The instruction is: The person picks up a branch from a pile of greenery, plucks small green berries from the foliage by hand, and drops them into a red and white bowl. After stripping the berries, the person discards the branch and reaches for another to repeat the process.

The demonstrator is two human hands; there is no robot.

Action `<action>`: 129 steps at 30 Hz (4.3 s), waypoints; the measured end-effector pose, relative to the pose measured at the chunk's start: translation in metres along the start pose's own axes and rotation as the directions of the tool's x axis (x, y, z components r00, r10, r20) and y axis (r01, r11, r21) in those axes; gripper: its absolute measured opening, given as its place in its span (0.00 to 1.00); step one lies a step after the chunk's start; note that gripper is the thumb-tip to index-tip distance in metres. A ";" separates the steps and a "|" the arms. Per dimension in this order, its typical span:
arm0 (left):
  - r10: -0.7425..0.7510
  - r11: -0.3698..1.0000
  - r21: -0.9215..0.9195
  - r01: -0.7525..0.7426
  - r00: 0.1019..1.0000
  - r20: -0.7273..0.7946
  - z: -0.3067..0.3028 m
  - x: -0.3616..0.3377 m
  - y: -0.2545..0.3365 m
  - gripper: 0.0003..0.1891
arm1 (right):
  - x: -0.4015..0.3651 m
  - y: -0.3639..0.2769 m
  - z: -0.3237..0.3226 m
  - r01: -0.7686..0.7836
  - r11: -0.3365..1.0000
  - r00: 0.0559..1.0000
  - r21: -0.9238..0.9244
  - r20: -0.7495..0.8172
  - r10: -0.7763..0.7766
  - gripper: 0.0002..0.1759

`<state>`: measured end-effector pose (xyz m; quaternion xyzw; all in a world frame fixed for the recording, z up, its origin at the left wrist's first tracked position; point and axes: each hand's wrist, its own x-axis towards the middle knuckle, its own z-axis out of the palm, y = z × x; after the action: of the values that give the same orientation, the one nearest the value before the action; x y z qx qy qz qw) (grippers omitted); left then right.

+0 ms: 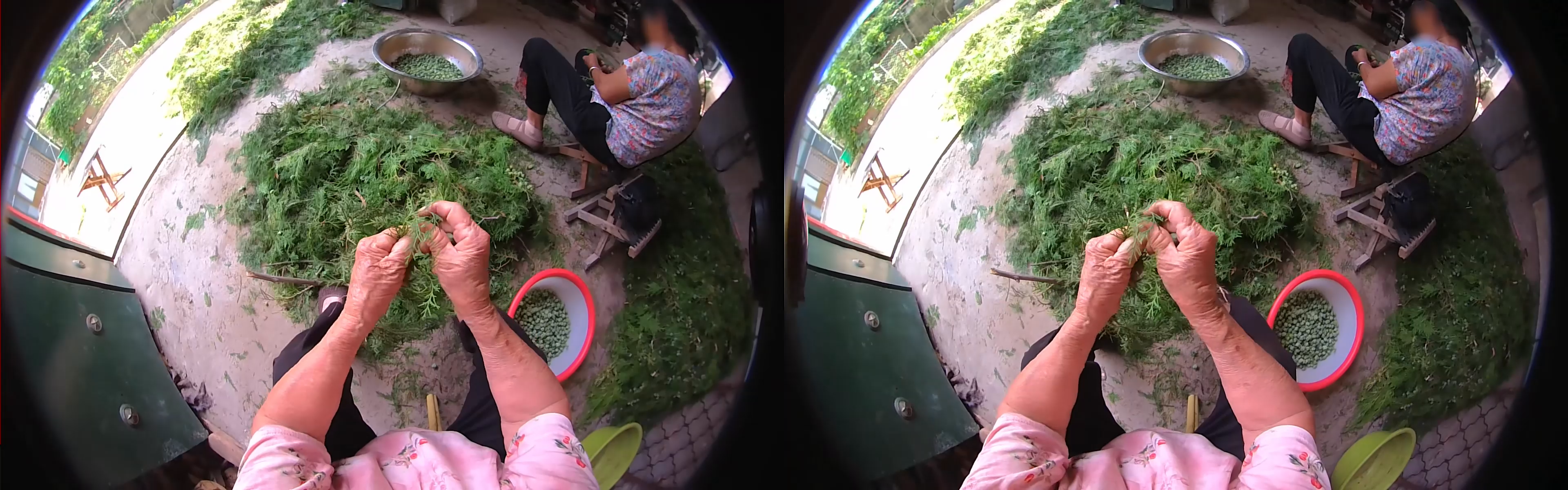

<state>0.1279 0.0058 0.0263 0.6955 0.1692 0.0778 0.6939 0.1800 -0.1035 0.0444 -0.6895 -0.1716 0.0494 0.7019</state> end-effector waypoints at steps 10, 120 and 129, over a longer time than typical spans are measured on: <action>-0.122 0.983 -0.136 0.120 0.993 -0.003 -0.003 -0.001 0.004 0.10 | 0.006 -0.002 -0.011 -0.352 0.864 0.934 0.361 0.190 0.301 0.08; -0.047 0.999 0.006 0.046 0.989 0.144 -0.009 0.014 -0.008 0.05 | 0.003 0.012 -0.044 -0.376 0.884 0.923 0.277 0.034 0.382 0.12; -0.083 0.995 0.065 0.072 0.980 0.182 -0.008 0.013 -0.010 0.05 | 0.006 0.023 -0.043 -0.560 0.709 0.826 0.429 0.225 0.516 0.15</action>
<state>0.1357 0.0173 0.0152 0.7127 0.1331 -0.0192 0.6885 0.2022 -0.1415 0.0236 -0.5118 0.0235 0.3228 0.7958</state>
